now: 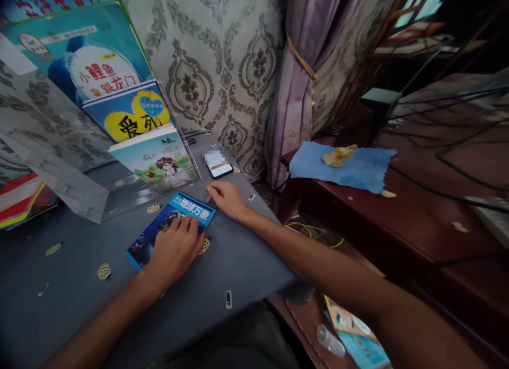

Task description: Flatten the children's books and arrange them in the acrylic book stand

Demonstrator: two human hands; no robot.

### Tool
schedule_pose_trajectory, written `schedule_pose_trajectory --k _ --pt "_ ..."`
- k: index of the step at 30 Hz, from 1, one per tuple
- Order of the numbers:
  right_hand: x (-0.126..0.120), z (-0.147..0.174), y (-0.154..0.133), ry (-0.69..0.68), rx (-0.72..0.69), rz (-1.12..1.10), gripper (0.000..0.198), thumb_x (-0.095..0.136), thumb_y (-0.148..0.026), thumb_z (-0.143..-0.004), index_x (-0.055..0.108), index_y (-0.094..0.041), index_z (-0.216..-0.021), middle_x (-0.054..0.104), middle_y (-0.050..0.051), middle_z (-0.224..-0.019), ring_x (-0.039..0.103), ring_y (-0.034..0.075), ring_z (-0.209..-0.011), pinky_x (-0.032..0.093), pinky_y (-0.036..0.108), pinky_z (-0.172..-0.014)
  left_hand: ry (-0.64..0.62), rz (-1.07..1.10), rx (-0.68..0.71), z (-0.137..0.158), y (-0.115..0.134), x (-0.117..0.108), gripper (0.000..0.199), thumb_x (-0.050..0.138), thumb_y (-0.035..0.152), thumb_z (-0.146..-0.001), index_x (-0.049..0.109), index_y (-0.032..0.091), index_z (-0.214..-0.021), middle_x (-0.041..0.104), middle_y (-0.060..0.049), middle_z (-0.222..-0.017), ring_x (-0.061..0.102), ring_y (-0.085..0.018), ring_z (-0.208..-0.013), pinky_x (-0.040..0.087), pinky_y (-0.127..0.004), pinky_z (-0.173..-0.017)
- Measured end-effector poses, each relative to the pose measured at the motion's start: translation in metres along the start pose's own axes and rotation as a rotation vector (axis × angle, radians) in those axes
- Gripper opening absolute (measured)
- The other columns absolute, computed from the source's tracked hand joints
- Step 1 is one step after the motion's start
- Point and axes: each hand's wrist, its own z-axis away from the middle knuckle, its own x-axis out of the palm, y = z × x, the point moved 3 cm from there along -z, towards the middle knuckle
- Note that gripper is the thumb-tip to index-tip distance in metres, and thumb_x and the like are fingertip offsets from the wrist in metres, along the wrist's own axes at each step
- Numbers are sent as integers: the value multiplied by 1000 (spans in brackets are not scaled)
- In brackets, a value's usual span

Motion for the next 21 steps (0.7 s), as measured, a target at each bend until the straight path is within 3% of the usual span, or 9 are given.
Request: schedule_pose_trajectory --k 12,21 --pt "-13 14 -2 83 -1 -13 26 48 -24 -98 73 -17 -99 78 4 -79 70 19 -73 51 30 -74 10 -43 -1 -7 5 7 33 36 21 -103 66 9 -102 70 -19 -101 70 -32 -98 58 -38 -72" --pt "-19 18 -12 127 -32 9 28 46 -27 -99 72 -16 -101 76 3 -77 65 16 -69 46 27 -67 21 -42 16 -6 5 7 30 38 14 -100 67 7 -102 71 -19 -100 70 -31 -96 59 -38 -70"
